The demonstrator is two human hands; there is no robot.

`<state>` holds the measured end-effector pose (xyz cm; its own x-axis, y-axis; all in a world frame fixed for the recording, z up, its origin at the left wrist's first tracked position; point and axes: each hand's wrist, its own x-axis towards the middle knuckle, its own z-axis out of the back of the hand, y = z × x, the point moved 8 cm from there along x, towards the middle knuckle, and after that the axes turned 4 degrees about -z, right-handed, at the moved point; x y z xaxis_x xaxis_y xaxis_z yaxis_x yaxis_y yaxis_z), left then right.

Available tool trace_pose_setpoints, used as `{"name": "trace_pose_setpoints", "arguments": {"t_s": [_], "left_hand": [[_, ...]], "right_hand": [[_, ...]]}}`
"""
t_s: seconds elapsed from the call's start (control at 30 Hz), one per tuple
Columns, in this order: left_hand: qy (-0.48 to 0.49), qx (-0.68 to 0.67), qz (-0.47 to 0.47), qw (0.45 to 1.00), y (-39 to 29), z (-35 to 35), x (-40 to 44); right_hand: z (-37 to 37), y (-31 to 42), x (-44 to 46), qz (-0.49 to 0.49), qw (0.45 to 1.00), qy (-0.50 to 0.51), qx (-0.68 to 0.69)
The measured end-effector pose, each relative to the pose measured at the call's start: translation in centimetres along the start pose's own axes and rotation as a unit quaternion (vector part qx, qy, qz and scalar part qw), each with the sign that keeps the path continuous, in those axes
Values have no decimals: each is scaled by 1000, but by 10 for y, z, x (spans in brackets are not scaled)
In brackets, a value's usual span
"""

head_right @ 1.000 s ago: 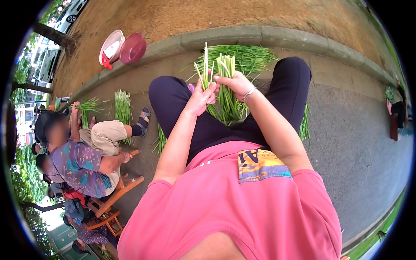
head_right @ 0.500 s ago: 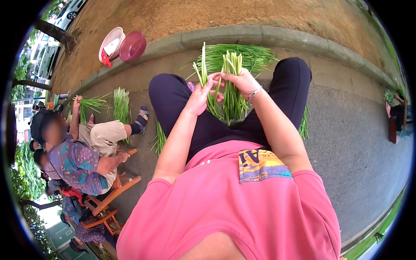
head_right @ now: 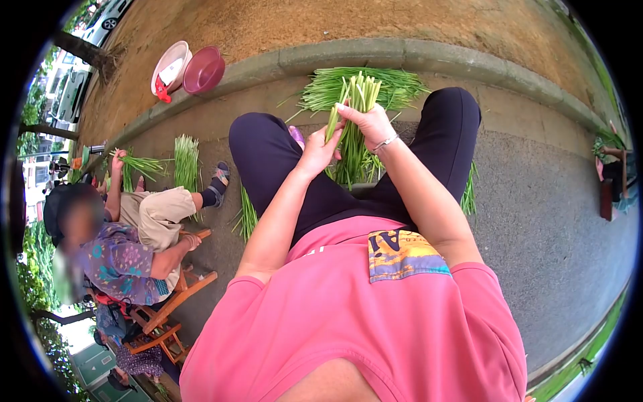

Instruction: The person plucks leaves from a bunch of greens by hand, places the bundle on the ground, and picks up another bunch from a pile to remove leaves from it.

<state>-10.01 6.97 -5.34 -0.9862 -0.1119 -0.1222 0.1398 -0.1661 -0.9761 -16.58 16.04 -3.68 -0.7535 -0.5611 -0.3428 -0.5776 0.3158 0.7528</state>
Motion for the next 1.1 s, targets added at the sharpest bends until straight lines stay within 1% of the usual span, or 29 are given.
{"name": "trace_pose_setpoints", "arguments": {"t_s": [0.03, 0.1, 0.13, 0.2, 0.23, 0.3, 0.33, 0.4, 0.43, 0.47, 0.5, 0.53, 0.7, 0.77, 0.87, 0.93, 0.97, 1.0, 1.03, 1.07, 1.1], "left_hand": [[0, 0, 0, 1000, 2, 0, 1], [-11, 114, -25, 993, 7, 3, 6], [-11, 114, -25, 993, 12, 3, 7], [-45, 112, -113, 986, 1, 5, 8], [-46, 112, -113, 986, 3, 5, 9], [-32, 29, -92, 995, 5, 3, 10], [-33, 28, -94, 995, 1, 3, 9], [-46, 15, -140, 989, -5, 7, 9], [-45, 15, -140, 989, -5, 9, 8], [-46, -39, -34, 998, 9, 12, 9], [-45, -93, 73, 992, 23, 10, 6], [-61, -90, 39, 993, 14, 11, 4], [-74, -98, 25, 992, 1, 7, -6], [-86, -108, 16, 990, 0, 7, -10], [-77, -106, 21, 991, 6, 4, -12], [-77, -13, -65, 995, -6, 7, -15], [-77, -13, -65, 995, -7, 7, -15], [-77, 15, -65, 995, -9, 7, -16], [-76, 42, -64, 994, -11, 7, -17], [-76, 42, -64, 994, -5, 9, -15], [-51, 42, -42, 997, 4, 8, -11]], "right_hand": [[2, -1, 2, 10, 1000, -13, -4], [8, -3, 6, 20, 999, -26, -8], [10, -5, 9, 22, 999, -26, -7], [11, -6, 12, 24, 999, -25, -8], [12, -8, 13, 19, 999, -34, 9], [14, -12, 17, 13, 999, -42, 25], [12, -9, 19, 24, 999, -38, 25], [9, -6, 20, 33, 998, -36, 26], [8, -8, 20, 11, 998, -43, 38], [8, -9, 19, -11, 997, -50, 50], [8, -8, 18, -11, 997, -50, 50], [7, -7, 17, -8, 998, -44, 39], [7, -7, 5, -11, 999, -39, -18], [3, -6, 2, 20, 997, -10, -71], [3, -9, -1, 16, 997, 0, -73], [2, -12, -4, 7, 997, 12, -74], [-2, -11, -6, 14, 996, 33, -87], [-6, -10, -7, 21, 993, 54, -100], [-5, -10, -8, 21, 993, 54, -100], [-3, -10, -8, 24, 993, 45, -110], [0, -9, -7, 27, 992, 36, -120]]}}
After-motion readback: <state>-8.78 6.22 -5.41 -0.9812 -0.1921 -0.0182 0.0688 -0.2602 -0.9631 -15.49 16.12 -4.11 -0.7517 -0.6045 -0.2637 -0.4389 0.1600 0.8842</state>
